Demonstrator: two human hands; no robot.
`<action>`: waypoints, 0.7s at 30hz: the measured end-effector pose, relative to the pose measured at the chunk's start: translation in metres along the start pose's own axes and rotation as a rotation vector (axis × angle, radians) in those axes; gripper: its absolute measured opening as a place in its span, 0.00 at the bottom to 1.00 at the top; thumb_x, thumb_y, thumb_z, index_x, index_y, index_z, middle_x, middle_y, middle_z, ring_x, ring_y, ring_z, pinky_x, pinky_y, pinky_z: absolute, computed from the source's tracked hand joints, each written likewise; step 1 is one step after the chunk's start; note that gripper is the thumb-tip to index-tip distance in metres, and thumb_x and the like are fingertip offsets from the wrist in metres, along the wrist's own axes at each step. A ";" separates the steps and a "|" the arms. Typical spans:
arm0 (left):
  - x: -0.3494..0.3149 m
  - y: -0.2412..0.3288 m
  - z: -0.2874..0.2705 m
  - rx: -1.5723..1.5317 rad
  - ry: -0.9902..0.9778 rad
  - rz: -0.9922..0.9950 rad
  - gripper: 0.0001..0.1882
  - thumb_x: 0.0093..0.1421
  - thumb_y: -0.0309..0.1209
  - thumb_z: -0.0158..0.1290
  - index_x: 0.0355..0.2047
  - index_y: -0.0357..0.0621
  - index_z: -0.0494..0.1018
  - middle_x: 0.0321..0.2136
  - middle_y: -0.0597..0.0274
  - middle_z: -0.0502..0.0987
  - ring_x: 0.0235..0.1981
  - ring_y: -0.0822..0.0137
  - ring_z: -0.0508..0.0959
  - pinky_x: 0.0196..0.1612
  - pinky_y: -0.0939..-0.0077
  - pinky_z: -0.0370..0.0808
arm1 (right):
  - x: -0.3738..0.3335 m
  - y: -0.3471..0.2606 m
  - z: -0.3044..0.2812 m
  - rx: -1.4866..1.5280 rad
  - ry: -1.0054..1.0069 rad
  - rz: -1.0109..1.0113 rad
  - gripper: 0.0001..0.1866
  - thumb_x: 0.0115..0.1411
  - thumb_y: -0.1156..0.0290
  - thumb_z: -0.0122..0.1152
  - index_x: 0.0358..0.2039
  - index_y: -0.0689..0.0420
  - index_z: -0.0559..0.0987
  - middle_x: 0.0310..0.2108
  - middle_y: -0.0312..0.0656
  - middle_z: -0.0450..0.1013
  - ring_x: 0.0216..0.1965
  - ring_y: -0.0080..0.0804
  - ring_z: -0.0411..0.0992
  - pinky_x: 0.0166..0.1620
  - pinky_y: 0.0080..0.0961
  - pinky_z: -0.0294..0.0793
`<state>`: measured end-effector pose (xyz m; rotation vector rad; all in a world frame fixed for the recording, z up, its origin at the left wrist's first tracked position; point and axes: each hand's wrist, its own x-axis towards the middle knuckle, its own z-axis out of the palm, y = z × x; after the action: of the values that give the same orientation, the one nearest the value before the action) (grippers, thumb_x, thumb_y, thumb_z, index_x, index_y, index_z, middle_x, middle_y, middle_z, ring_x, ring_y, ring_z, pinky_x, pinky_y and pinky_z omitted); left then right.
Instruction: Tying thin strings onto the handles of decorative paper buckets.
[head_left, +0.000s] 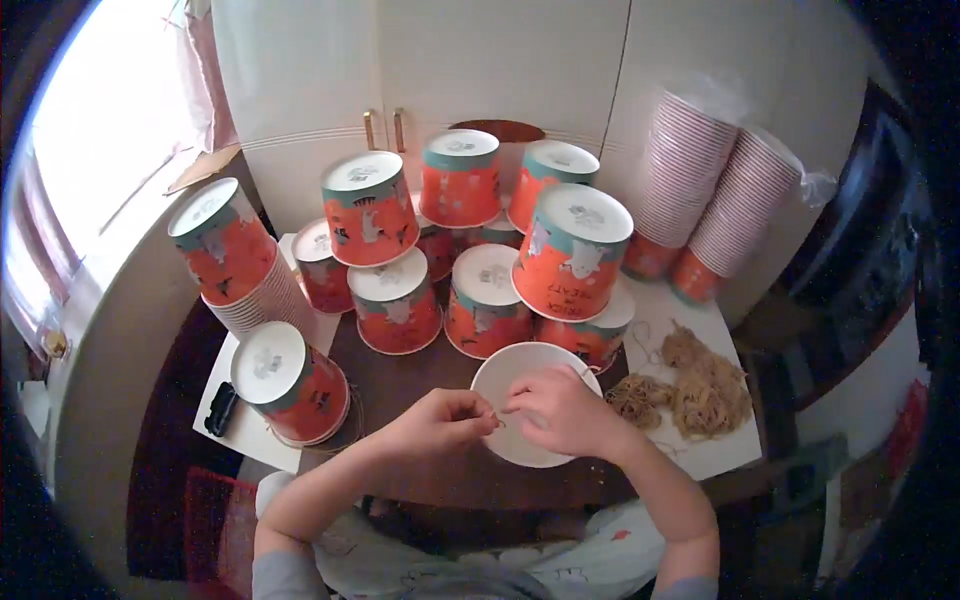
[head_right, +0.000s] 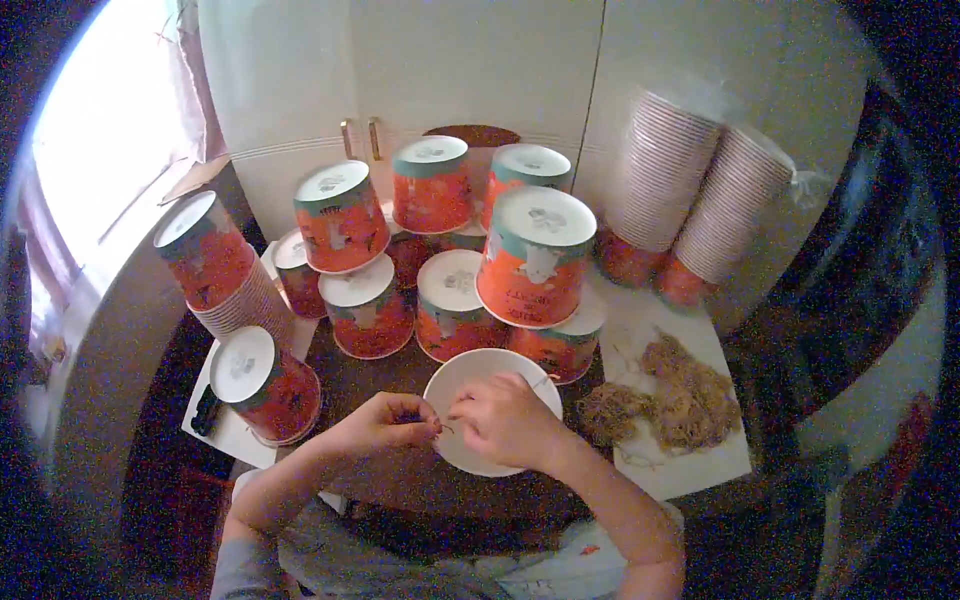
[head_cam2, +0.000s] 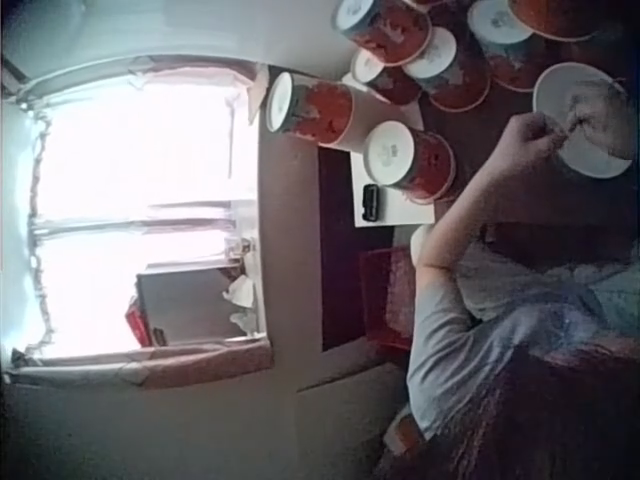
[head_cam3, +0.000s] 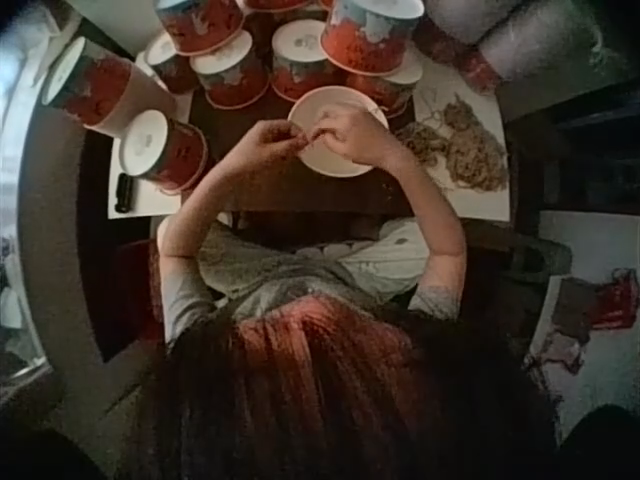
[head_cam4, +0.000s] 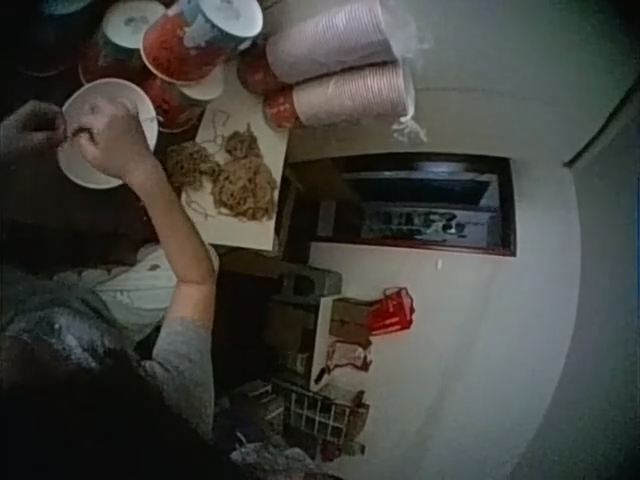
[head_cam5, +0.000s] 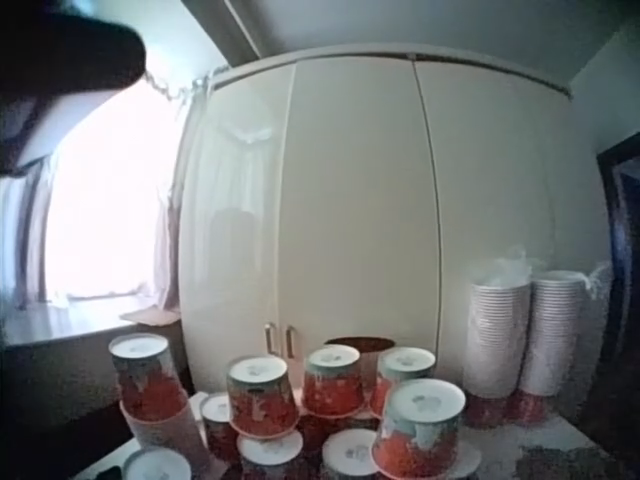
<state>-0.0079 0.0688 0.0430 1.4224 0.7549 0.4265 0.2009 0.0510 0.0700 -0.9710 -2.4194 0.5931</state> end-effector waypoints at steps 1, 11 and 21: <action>-0.001 -0.001 0.000 -0.059 -0.017 0.015 0.09 0.56 0.31 0.49 0.32 0.38 0.70 0.26 0.71 0.71 0.27 0.82 0.67 0.30 0.87 0.65 | -0.003 -0.001 0.005 -0.193 0.046 -0.009 0.06 0.46 0.75 0.54 0.27 0.55 0.76 0.34 0.37 0.70 0.39 0.33 0.68 0.46 0.34 0.63; -0.010 -0.012 -0.006 -0.138 -0.009 0.090 0.07 0.58 0.30 0.47 0.31 0.39 0.66 0.27 0.68 0.72 0.30 0.79 0.70 0.33 0.86 0.67 | -0.014 -0.009 0.035 -0.217 0.308 0.014 0.05 0.44 0.69 0.59 0.24 0.54 0.76 0.35 0.37 0.70 0.40 0.35 0.67 0.46 0.34 0.60; -0.019 -0.016 -0.011 -0.267 0.063 -0.003 0.05 0.55 0.27 0.50 0.29 0.40 0.66 0.26 0.66 0.73 0.28 0.78 0.71 0.32 0.84 0.68 | -0.021 -0.054 0.077 -0.502 0.191 0.008 0.08 0.42 0.63 0.63 0.22 0.50 0.75 0.28 0.31 0.68 0.32 0.29 0.66 0.38 0.31 0.61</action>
<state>-0.0317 0.0617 0.0316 1.1625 0.7215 0.5512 0.1429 -0.0161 0.0327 -1.1682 -2.4334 -0.1174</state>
